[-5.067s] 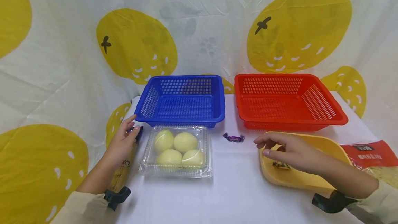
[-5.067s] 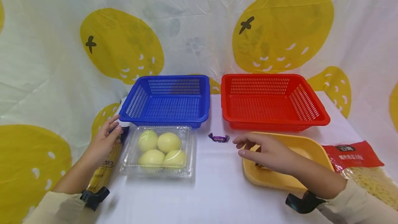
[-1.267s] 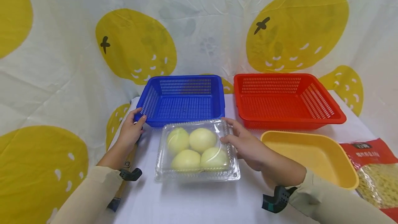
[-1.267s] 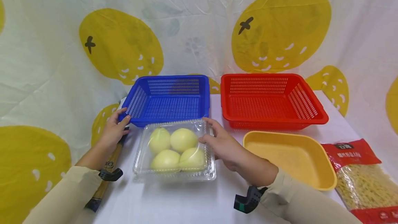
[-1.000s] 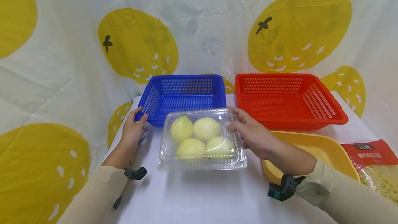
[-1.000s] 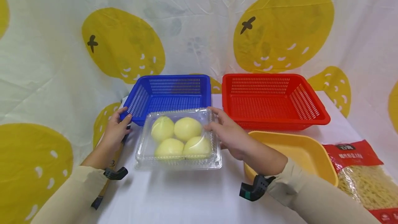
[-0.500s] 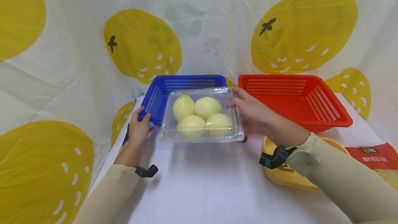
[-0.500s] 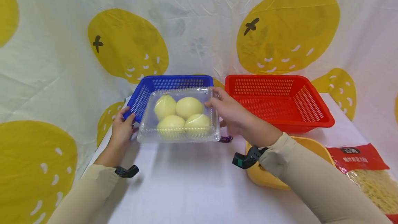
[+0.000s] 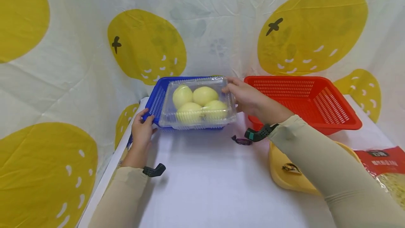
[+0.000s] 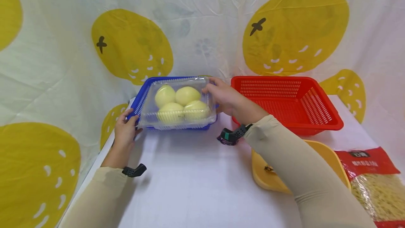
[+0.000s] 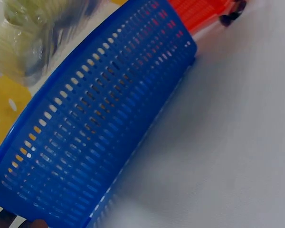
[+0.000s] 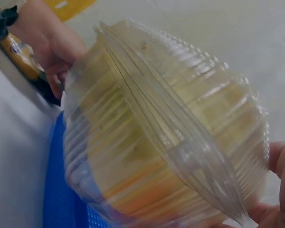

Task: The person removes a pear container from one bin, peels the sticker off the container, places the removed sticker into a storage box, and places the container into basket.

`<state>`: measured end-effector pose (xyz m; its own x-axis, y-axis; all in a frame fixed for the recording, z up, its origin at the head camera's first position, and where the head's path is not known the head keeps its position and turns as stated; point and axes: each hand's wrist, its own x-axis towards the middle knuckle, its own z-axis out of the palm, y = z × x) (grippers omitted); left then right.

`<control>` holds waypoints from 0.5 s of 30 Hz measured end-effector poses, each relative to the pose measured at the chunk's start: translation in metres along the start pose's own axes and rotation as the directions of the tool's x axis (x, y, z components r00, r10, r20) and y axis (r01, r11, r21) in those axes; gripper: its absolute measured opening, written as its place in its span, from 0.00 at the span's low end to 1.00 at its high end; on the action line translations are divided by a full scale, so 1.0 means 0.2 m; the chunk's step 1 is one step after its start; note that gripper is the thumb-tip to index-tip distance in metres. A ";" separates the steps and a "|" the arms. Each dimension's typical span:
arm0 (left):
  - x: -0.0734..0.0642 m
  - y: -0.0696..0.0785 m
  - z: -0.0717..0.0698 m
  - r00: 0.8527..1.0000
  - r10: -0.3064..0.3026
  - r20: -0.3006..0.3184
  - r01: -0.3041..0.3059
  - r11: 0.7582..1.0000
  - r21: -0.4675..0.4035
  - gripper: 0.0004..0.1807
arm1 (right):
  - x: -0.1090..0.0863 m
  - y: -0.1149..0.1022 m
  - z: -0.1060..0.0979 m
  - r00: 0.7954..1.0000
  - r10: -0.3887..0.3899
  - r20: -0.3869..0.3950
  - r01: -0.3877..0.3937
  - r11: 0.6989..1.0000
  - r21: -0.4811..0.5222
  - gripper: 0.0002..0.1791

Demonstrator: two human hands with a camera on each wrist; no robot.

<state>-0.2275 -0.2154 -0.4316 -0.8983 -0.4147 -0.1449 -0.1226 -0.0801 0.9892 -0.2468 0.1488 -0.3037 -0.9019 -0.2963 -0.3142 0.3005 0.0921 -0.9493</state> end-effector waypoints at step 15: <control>0.01 0.03 -0.03 0.997 -0.073 0.011 0.072 0.996 0.048 0.26 | 0.29 0.00 0.00 0.999 0.050 -0.008 -0.049 0.991 0.123 0.40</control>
<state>-0.2273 -0.2211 -0.4251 -0.8917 -0.3975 -0.2166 -0.2074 -0.0665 0.9760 -0.3002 0.1321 -0.3218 -0.8881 -0.2834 -0.3618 0.3802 -0.0107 -0.9249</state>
